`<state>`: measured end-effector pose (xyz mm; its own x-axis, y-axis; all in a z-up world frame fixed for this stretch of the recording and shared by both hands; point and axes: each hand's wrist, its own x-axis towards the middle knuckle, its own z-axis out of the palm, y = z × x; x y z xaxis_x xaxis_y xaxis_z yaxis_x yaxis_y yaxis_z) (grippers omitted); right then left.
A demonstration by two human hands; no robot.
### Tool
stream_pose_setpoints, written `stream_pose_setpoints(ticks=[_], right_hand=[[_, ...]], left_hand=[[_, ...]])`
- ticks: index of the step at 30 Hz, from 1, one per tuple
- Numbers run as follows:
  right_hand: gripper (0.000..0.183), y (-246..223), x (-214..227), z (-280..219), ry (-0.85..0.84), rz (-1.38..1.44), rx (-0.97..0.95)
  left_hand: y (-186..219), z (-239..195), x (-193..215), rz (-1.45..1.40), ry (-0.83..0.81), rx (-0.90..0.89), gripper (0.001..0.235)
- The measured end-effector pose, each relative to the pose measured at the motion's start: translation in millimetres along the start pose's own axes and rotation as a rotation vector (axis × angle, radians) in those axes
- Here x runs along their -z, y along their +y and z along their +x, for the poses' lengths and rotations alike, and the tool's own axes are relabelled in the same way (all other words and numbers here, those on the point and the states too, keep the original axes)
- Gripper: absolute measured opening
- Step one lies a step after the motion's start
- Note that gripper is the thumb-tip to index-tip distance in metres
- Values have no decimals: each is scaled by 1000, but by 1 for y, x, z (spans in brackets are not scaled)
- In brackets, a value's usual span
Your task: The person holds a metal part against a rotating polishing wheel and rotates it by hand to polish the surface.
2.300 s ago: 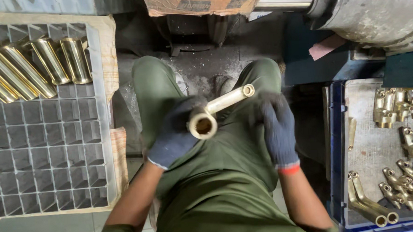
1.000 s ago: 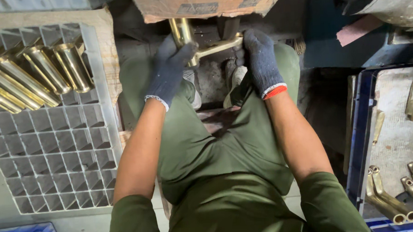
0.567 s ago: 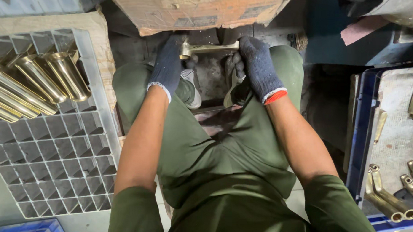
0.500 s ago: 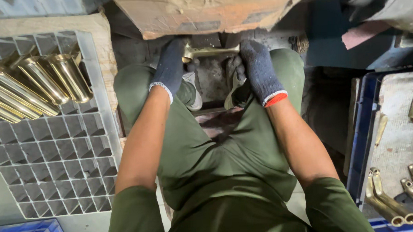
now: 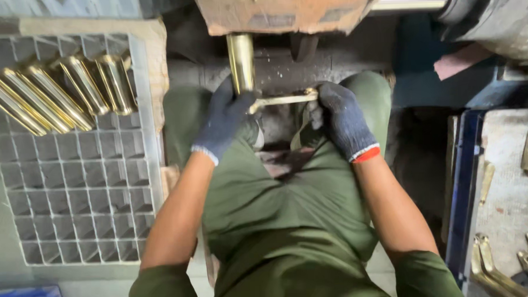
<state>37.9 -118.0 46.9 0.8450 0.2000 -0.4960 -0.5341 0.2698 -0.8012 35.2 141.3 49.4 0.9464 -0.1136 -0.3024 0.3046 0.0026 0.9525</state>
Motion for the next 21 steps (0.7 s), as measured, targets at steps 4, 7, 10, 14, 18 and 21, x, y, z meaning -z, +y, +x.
stream_pose_setpoints(ticks=[4, 7, 10, 14, 18, 21], right_hand=[[23, 8, 0, -24, -53, -30, 161], [22, 4, -5, -18, -29, 34, 206], [20, 6, -4, -10, 84, 57, 169], [18, 11, 1, 15, 152, -458, 588], [17, 14, 1, 36, 216, -115, 310], [16, 21, 2, 45, 254, -111, 293]], left_hand=[[19, -52, -8, 480, -55, -300, 55], [26, -55, -18, 486, 19, -501, 56], [19, -40, -20, 522, 91, -503, 53], [8, -20, -15, 396, 117, -377, 48], [6, -5, -16, 383, 112, -376, 49], [6, 5, -15, 300, 25, -313, 48]])
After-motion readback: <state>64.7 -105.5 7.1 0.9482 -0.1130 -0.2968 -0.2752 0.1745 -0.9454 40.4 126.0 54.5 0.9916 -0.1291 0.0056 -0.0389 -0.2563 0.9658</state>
